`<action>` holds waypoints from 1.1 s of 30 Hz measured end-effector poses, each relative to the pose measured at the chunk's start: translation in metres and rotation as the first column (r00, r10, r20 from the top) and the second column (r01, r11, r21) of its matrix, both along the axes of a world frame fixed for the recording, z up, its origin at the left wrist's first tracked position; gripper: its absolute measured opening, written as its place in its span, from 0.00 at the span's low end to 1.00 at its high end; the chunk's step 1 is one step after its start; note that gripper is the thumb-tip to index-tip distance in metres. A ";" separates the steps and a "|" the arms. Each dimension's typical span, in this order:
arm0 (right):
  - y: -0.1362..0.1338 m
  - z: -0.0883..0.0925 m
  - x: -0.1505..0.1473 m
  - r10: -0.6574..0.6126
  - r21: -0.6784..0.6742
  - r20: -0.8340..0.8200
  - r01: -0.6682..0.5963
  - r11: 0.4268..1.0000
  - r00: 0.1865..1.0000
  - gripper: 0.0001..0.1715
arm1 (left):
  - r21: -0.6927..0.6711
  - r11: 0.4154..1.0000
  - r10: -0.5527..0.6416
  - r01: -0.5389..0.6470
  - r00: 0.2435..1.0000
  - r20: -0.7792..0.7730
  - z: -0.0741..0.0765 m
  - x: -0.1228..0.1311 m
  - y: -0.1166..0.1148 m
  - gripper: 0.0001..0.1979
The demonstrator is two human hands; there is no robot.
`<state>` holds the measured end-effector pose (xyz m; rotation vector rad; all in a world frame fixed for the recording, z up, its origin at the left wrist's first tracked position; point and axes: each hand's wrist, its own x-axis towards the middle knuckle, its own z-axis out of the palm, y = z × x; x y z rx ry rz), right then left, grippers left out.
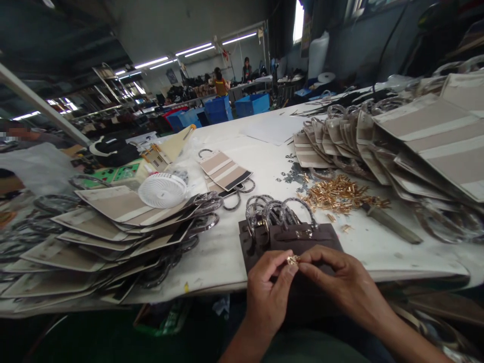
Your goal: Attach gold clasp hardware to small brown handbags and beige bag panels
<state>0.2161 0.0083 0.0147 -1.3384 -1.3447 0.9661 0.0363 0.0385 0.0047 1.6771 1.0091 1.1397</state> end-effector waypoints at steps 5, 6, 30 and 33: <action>-0.001 0.002 0.000 -0.015 0.045 -0.005 0.016 0.999 1.000 0.12 | 0.028 0.999 -0.024 0.026 0.999 -0.037 0.002 -0.004 0.000 0.09; -0.001 0.002 0.000 -0.005 0.060 -0.003 0.005 0.998 1.000 0.12 | 0.022 0.999 -0.034 0.035 0.998 -0.043 0.003 -0.004 0.000 0.09; -0.006 0.002 0.007 0.111 0.006 -0.096 -0.111 0.994 0.989 0.19 | 0.131 0.990 -0.037 0.044 0.998 -0.051 0.007 0.003 -0.017 0.10; -0.012 -0.002 0.000 0.032 0.008 -0.079 -0.032 0.999 0.996 0.20 | 0.196 0.979 -0.039 0.058 0.994 -0.100 0.005 0.005 -0.020 0.12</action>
